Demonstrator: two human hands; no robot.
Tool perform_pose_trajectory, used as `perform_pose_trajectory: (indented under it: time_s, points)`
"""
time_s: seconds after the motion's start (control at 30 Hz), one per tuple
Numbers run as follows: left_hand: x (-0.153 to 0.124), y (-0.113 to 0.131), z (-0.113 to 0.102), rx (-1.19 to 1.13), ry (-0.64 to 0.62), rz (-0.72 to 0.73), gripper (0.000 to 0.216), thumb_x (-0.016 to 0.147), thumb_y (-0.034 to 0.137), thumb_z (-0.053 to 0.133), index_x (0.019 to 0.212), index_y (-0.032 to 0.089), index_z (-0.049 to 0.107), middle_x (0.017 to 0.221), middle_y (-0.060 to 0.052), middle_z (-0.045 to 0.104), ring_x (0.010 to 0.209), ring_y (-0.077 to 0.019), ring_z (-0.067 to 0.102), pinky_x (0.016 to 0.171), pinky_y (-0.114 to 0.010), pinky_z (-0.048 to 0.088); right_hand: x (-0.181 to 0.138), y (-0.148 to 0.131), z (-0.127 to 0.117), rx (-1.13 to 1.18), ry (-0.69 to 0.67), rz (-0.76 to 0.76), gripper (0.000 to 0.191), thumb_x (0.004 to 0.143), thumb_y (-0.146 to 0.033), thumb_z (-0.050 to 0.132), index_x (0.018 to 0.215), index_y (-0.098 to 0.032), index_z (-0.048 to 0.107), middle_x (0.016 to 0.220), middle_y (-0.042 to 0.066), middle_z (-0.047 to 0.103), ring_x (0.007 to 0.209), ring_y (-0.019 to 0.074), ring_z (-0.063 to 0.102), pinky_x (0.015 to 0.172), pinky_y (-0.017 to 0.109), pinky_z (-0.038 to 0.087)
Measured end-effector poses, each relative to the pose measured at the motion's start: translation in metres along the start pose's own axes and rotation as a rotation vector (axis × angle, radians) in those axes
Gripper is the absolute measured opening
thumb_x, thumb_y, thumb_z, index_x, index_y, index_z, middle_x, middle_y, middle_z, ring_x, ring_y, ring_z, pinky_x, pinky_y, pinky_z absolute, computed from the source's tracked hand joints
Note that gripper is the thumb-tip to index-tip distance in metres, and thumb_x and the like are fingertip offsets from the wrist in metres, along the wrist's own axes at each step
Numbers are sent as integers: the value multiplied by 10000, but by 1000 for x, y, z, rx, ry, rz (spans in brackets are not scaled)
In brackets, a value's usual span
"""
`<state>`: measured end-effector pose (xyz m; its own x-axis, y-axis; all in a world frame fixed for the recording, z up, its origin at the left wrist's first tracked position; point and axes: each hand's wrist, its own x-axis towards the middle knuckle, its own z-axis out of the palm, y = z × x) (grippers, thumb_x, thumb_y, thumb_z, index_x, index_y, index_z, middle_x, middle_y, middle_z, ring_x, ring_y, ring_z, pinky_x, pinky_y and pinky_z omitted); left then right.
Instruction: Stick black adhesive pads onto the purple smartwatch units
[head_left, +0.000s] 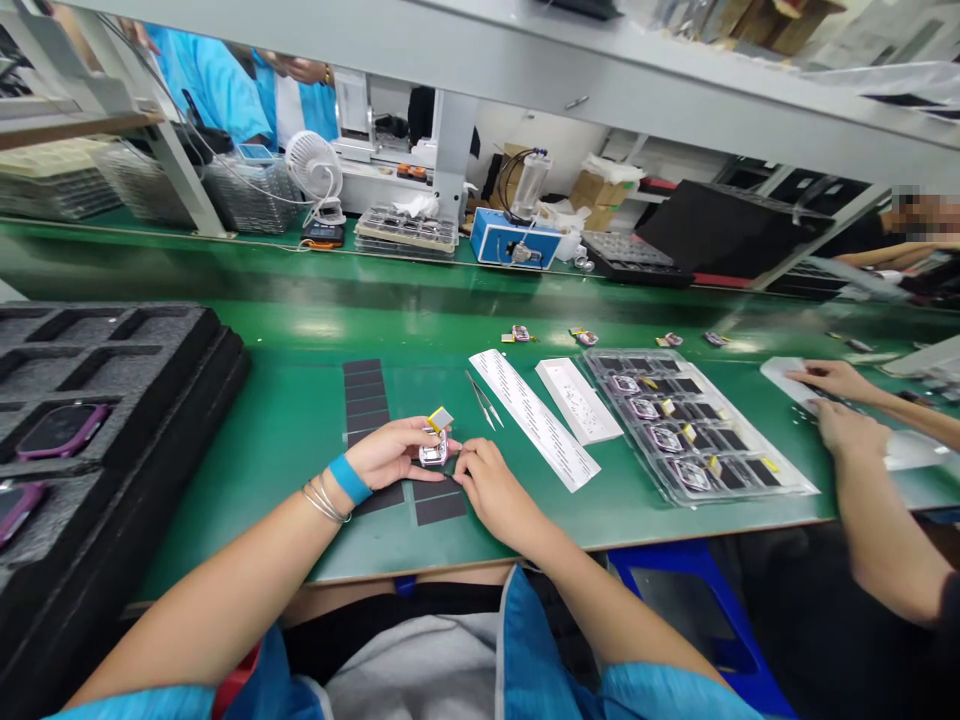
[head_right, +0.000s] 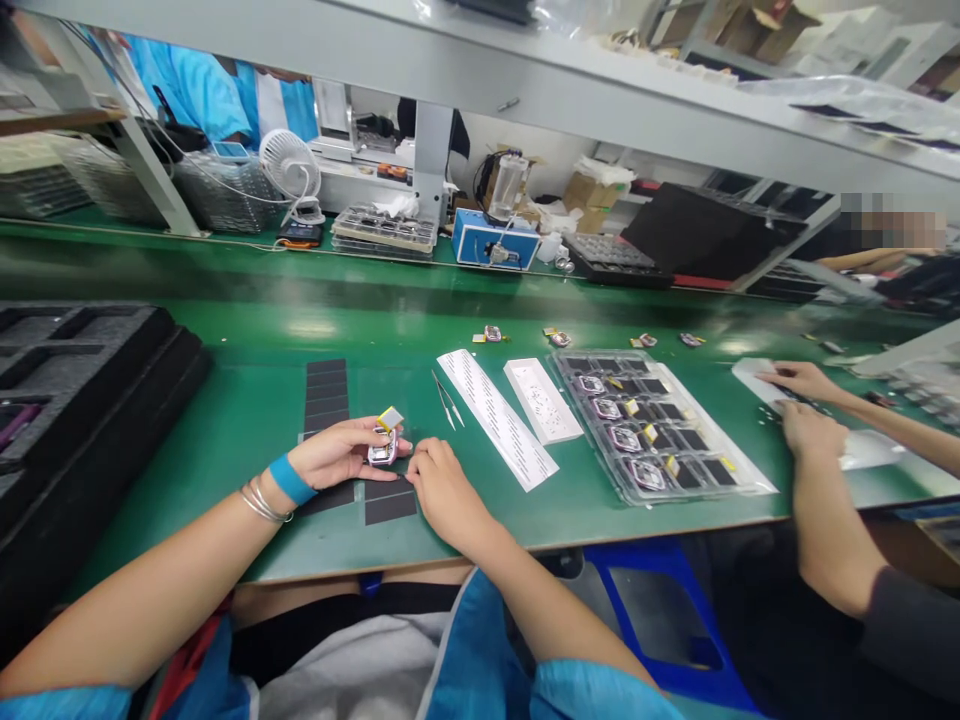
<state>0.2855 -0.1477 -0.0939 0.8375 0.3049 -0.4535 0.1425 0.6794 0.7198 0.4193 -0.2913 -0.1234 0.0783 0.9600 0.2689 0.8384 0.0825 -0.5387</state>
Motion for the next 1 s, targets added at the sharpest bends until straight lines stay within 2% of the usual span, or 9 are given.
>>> perform_pose_trajectory:
  time_s: [0.07,0.17,0.23,0.3,0.4,0.53,0.6,0.7,1.0]
  points:
    - [0,-1,0,14,7,3,230,674,125,698,890,138,619,942,-114,698,806,-188,650,761,-439,547,-10,-2,-2,7,59,-50,152,873,-86,432,844,-188,542,961,87,516,926,207,496,818,390,467]
    - [1,-2,1,33,-10,10,248,669,142,716,899,138,623,940,-117,700,783,-180,652,763,-420,547,-16,-8,-15,44,229,-96,121,873,-129,458,855,-210,546,967,91,543,928,209,521,820,394,465]
    - [2,-1,1,34,-13,31,243,671,138,716,895,131,622,913,-115,703,780,-182,659,759,-402,551,-6,-13,-30,112,345,-99,91,847,-150,511,823,-224,558,966,84,587,928,213,554,825,406,462]
    - [4,1,1,31,36,95,213,677,122,706,871,121,618,867,-112,705,768,-183,666,731,-370,559,16,-15,-43,248,372,-76,77,812,-170,565,760,-226,568,925,64,642,894,206,596,830,405,467]
    - [8,4,-3,31,174,220,180,682,103,694,844,119,617,800,-94,703,713,-180,675,646,-313,566,60,-8,-47,511,248,-12,115,743,-211,651,665,-209,566,777,24,681,783,180,641,827,386,483]
    - [14,5,-9,41,283,272,179,692,112,683,868,119,650,720,-68,686,649,-160,668,583,-257,557,96,13,-21,688,42,80,191,649,-276,728,645,-185,561,672,-3,653,679,154,625,729,336,505]
    - [16,4,-11,48,308,274,177,684,126,694,859,116,668,715,-63,681,637,-150,659,575,-244,556,97,21,-7,694,-3,108,195,663,-285,711,689,-183,547,682,-11,637,664,138,607,687,306,501]
    - [18,3,-11,53,311,282,189,663,140,715,848,115,687,764,-65,684,650,-143,649,577,-247,562,88,23,3,663,-8,102,169,711,-254,664,780,-192,522,749,-13,625,709,131,602,707,290,492]
    - [19,2,-12,40,274,283,184,618,191,760,768,115,687,710,-48,661,615,-125,613,614,-277,560,81,11,8,546,31,79,119,754,-219,622,820,-206,525,788,-5,627,734,142,603,720,289,485]
